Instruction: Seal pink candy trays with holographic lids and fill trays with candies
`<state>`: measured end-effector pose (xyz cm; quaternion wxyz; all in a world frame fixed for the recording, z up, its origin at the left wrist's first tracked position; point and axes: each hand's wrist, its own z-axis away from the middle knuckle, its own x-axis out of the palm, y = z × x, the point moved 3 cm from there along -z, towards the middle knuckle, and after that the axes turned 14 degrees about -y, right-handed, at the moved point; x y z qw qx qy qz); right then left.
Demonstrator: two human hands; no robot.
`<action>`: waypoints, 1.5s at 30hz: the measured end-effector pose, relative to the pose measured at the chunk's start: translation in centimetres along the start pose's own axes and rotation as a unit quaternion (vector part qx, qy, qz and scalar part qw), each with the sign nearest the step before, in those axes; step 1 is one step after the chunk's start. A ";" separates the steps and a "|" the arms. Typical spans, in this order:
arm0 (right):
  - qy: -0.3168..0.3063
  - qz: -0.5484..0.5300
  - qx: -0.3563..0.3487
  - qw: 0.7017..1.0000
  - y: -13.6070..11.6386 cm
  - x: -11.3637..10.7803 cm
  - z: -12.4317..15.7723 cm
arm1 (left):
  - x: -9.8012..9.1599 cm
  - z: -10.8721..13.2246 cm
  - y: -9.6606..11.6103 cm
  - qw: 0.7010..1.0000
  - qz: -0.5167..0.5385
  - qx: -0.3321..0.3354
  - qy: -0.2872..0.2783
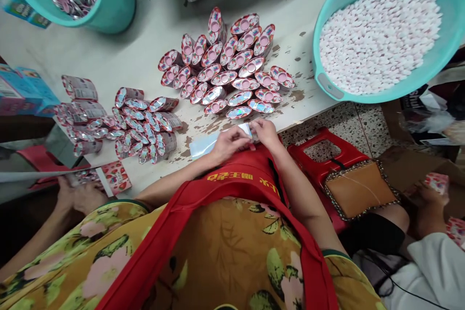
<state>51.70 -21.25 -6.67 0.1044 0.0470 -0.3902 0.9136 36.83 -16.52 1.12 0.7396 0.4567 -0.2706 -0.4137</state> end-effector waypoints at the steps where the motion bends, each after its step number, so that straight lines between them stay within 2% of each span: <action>1: 0.010 -0.001 -0.015 1.000 -0.4 -0.5 0.8 | -0.4 -0.5 0.5 0.997 0.062 0.002 0.053; 3: 0.014 -0.029 -0.024 0.999 -1.3 -1.3 2.7 | -1.2 -1.8 1.4 0.979 0.157 0.011 0.133; 5: -0.009 -0.078 -0.018 0.997 -2.2 -1.6 4.2 | -1.6 -3.1 2.0 0.961 0.216 0.020 0.171; 7: -0.024 -0.103 -0.019 0.994 -3.0 -1.5 5.1 | -1.7 -4.2 2.2 0.954 0.242 0.027 0.177; 10: 0.010 -0.084 -0.044 0.995 -3.6 -1.9 4.8 | -1.6 -5.5 1.8 0.957 0.237 0.007 0.169; 12: 0.034 -0.057 -0.068 0.996 -3.7 -2.7 3.9 | -1.8 -6.4 1.6 0.966 0.181 -0.015 0.182; 15: 0.067 0.009 -0.091 0.994 -4.1 -4.7 2.3 | -2.5 -8.2 2.3 0.976 -0.026 -0.038 0.214; 17: 0.099 0.076 -0.092 0.988 -4.7 -6.4 1.3 | -2.6 -9.5 3.1 0.955 -0.178 -0.063 0.227; 19: 0.129 0.152 -0.079 0.977 -5.6 -7.8 0.5 | -2.4 -10.7 3.8 0.926 -0.274 -0.098 0.240; 22: 0.163 0.252 -0.040 0.953 -6.7 -9.0 -0.2 | -1.5 -11.7 4.1 0.901 -0.328 -0.133 0.251; 26: 0.182 0.344 -0.004 0.921 -7.6 -9.0 -0.5 | -0.7 -12.3 3.3 0.890 -0.358 -0.150 0.237; 29: 0.211 0.382 0.021 0.899 -8.1 -8.9 -0.7 | -1.1 -12.7 2.7 0.883 -0.379 -0.139 0.238; 31: 0.229 0.394 0.045 0.889 -8.6 -9.3 -0.7 | -2.0 -12.9 2.7 0.880 -0.386 -0.128 0.246; 33: 0.238 0.401 0.050 0.883 -9.0 -9.8 -0.3 | -3.3 -12.4 2.9 0.887 -0.383 -0.106 0.236; 35: 0.237 0.403 0.011 0.884 -9.2 -9.8 0.6 | -4.9 -10.7 3.0 0.906 -0.364 -0.068 0.204; 37: 0.230 0.398 -0.051 0.887 -8.7 -8.8 2.1 | -6.6 -7.6 2.5 0.925 -0.340 -0.053 0.163; 38: 0.218 0.394 -0.077 0.889 -8.3 -7.9 3.0 | -7.4 -5.7 1.9 0.928 -0.338 -0.068 0.143; 40: 0.164 0.390 -0.107 0.900 -6.9 -5.0 4.6 | -8.8 -1.7 -0.1 0.916 -0.360 -0.140 0.106; 42: 0.070 0.403 -0.127 0.904 -5.4 -1.2 5.3 | -9.6 1.7 -2.6 0.889 -0.390 -0.233 0.061; 44: -0.023 0.441 -0.155 0.884 -4.5 2.9 5.0 | -9.7 3.8 -4.9 0.876 -0.381 -0.294 0.011; 45: -0.055 0.467 -0.170 0.866 -4.2 4.7 4.5 | -9.6 4.3 -5.7 0.882 -0.362 -0.301 -0.006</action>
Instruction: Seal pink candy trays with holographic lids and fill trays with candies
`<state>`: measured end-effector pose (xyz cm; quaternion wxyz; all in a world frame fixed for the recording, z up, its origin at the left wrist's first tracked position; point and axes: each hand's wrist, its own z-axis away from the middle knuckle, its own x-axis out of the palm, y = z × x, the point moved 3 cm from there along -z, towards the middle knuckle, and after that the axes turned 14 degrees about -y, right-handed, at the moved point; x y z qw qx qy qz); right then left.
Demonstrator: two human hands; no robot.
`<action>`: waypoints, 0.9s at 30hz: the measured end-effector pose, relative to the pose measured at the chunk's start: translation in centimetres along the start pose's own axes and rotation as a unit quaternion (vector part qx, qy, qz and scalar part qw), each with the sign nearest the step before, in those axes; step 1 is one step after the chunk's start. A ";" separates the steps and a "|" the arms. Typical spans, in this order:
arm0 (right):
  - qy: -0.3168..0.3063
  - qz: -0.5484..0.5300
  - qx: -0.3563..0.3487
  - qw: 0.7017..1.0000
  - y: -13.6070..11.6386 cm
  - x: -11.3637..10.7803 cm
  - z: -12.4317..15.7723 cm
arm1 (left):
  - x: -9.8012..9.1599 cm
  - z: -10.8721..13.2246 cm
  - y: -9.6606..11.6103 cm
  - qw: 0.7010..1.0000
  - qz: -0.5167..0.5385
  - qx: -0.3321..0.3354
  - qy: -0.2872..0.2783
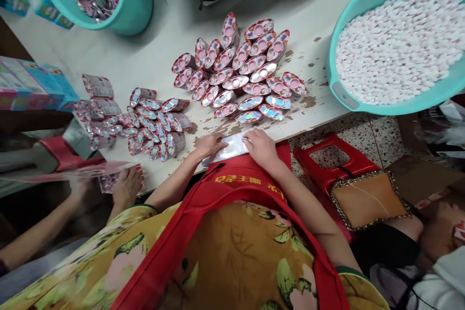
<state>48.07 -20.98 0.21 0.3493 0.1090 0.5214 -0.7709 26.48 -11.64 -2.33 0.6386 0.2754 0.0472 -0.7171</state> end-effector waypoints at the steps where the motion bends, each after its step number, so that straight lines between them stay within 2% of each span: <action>1: -0.020 0.030 -0.022 0.999 -0.9 1.0 -1.0 | 0.5 -0.1 -0.3 1.000 0.022 0.012 -0.010; 3: -0.055 0.087 -0.036 0.994 -1.9 2.4 -3.0 | 0.8 -0.2 -0.3 0.997 0.063 0.053 0.007; 6: -0.098 0.126 0.009 0.987 -1.7 3.0 -5.1 | 0.3 -0.2 0.5 0.993 0.056 0.093 0.038; 9: -0.113 0.110 0.055 0.986 -0.9 2.5 -5.4 | -0.1 -0.1 1.6 0.994 0.002 0.099 0.055; 11: -0.117 0.088 0.079 0.986 -0.6 2.1 -5.2 | -0.1 0.1 2.3 0.992 -0.032 0.087 0.089; 13: -0.118 0.068 0.108 0.985 -0.5 1.9 -5.0 | 0.4 0.5 2.9 0.987 -0.058 0.078 0.127; 15: -0.120 0.055 0.136 0.982 -0.4 1.9 -5.1 | 1.3 0.9 3.2 0.983 -0.079 0.092 0.138; 18: -0.123 0.046 0.158 0.979 -0.4 1.9 -5.6 | 2.9 1.4 3.0 0.977 -0.110 0.131 0.126; 21: -0.128 0.054 0.163 0.977 -0.4 2.0 -6.1 | 3.9 1.9 2.0 0.965 -0.150 0.164 0.140; 23: -0.132 0.062 0.165 0.975 -0.4 1.9 -6.3 | 4.1 2.0 1.4 0.955 -0.178 0.183 0.153; 27: -0.145 0.068 0.167 0.973 -0.4 1.7 -6.5 | 3.6 1.1 1.0 0.944 -0.205 0.176 0.187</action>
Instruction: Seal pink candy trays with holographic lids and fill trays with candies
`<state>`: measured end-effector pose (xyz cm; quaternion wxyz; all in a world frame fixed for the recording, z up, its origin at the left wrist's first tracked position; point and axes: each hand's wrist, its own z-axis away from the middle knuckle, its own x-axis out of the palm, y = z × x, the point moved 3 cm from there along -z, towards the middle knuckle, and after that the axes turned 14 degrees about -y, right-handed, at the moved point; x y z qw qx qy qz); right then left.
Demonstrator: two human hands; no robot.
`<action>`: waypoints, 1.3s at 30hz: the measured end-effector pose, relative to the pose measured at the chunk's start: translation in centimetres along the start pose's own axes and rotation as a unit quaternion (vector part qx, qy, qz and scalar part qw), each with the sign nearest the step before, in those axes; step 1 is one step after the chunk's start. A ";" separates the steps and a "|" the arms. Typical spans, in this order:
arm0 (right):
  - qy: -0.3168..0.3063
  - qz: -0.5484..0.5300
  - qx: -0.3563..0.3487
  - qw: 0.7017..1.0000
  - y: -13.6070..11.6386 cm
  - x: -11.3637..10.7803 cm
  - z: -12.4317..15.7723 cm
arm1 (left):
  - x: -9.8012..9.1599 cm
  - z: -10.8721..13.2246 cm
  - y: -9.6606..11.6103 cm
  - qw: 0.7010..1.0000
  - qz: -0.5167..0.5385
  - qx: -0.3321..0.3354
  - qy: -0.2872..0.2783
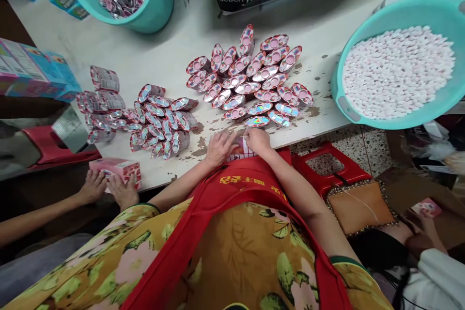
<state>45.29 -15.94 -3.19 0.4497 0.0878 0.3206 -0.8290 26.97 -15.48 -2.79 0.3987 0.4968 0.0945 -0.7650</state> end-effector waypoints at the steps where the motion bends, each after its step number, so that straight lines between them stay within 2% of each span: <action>1: -0.002 -0.001 0.000 1.000 0.0 -0.1 0.0 | 0.1 -0.4 0.0 1.000 -0.003 0.003 -0.002; 4: -0.010 -0.020 0.017 1.000 -0.1 -0.2 -0.1 | 0.7 -1.1 0.3 0.999 -0.004 0.030 -0.030; 8: -0.026 -0.051 0.050 0.997 0.0 -0.1 -0.5 | 1.7 0.0 0.3 0.998 0.006 0.045 -0.031; 13: -0.022 -0.050 0.049 0.997 0.2 0.0 -1.3 | 2.2 1.6 -0.1 0.986 0.065 0.150 -0.020; 15: -0.018 -0.048 0.040 0.998 0.2 0.1 -1.4 | 1.9 1.0 -0.5 0.988 0.095 0.123 0.020; 18: -0.016 -0.046 0.025 0.999 0.3 0.2 -1.4 | 1.7 -0.9 -0.8 0.992 0.107 0.035 0.058; 22: -0.006 -0.056 0.032 0.998 0.5 0.5 -1.3 | 3.0 -2.5 -0.1 0.994 0.095 0.045 0.000; 25: 0.000 -0.069 0.036 0.997 0.6 0.8 -1.4 | 3.4 -1.6 -0.1 0.995 0.090 0.043 -0.001; 29: 0.004 -0.073 0.035 0.997 0.6 0.9 -1.7 | 1.8 0.5 0.0 0.985 0.154 0.073 -0.001; 31: 0.006 -0.068 0.034 0.997 0.6 0.9 -1.8 | 0.3 1.3 0.0 0.973 0.223 0.059 -0.003; 33: 0.008 -0.060 0.014 0.998 0.6 0.7 -1.7 | -1.5 1.9 -0.2 0.949 0.314 -0.017 0.020; 36: 0.024 -0.055 -0.051 0.997 0.8 0.3 -0.5 | -4.0 1.8 -0.7 0.872 0.471 -0.120 0.064; 38: 0.054 -0.097 -0.106 0.988 1.1 -0.1 1.0 | -5.4 1.2 -0.7 0.824 0.547 -0.132 0.072; 39: 0.067 -0.138 -0.133 0.979 1.2 -0.4 1.8 | -6.0 0.9 -0.7 0.809 0.569 -0.130 0.073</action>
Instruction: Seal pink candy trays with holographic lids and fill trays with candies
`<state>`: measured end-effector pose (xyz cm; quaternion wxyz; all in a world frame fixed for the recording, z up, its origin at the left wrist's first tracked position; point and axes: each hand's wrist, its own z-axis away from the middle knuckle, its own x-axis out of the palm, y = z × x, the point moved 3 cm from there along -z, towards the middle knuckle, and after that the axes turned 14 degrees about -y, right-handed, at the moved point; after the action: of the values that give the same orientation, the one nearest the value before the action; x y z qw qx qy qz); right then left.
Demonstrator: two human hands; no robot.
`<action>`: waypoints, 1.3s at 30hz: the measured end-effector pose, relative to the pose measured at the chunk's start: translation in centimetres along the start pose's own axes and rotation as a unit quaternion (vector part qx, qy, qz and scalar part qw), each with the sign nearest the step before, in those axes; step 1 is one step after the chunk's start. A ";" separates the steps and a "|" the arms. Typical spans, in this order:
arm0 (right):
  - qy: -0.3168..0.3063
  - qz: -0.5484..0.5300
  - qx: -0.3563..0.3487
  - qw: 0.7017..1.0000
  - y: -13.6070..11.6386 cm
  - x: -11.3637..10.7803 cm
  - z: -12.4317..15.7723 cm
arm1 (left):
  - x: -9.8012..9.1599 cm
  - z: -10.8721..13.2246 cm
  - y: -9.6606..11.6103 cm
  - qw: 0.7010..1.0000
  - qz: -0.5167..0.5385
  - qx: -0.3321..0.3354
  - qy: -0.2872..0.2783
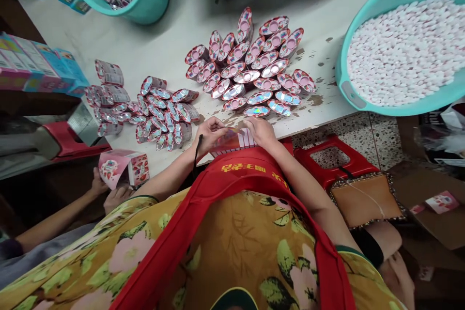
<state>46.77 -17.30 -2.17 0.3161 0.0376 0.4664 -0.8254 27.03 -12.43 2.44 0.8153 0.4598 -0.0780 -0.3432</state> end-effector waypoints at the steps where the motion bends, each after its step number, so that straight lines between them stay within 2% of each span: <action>1: 0.007 -0.052 -0.023 0.998 -0.1 -0.3 0.8 | 0.0 -0.4 0.5 1.000 0.017 0.001 -0.002; 3: -0.001 -0.165 -0.046 0.985 -0.2 -0.7 2.0 | 0.2 -1.1 1.4 0.999 0.035 0.004 -0.005; 5: -0.010 -0.248 -0.035 0.968 0.0 -1.0 2.6 | 0.7 -1.8 1.9 0.999 0.044 0.003 -0.003; 8: 0.017 -0.285 -0.012 0.958 0.6 -2.1 2.6 | 1.8 -3.3 2.3 0.998 0.055 -0.007 -0.014; 11: 0.058 -0.251 0.001 0.966 1.8 -4.4 2.2 | 2.9 -5.8 3.2 0.999 0.023 -0.013 -0.021; 14: 0.102 -0.199 0.027 0.974 3.0 -7.5 1.4 | 3.5 -9.1 5.0 0.996 -0.091 0.009 0.018; 18: 0.152 -0.098 0.072 0.981 3.8 -11.3 -0.5 | 4.3 -13.3 7.4 0.968 -0.239 0.025 0.065; 21: 0.172 -0.027 0.126 0.977 3.4 -12.6 -1.8 | 5.0 -15.3 7.8 0.948 -0.304 0.012 0.092; 25: 0.188 0.032 0.208 0.959 2.4 -12.8 -2.6 | 5.8 -16.4 7.3 0.936 -0.332 0.028 0.115; 27: 0.188 0.052 0.230 0.953 2.0 -12.8 -2.8 | 5.9 -16.7 7.2 0.934 -0.337 0.035 0.111; 30: 0.173 0.067 0.251 0.950 2.0 -13.3 -3.4 | 5.8 -16.9 7.3 0.928 -0.360 0.008 0.092; 34: 0.176 0.080 0.253 0.948 3.1 -14.4 -3.9 | 6.0 -16.9 7.0 0.929 -0.361 -0.016 0.078; 39: 0.201 0.080 0.243 0.946 3.9 -14.4 -4.0 | 5.4 -17.5 6.5 0.945 -0.308 0.047 0.104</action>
<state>59.44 -8.51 -2.19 0.2623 0.3155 0.3009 -0.8609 42.01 -1.49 -3.26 0.6511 0.5322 0.1361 -0.5237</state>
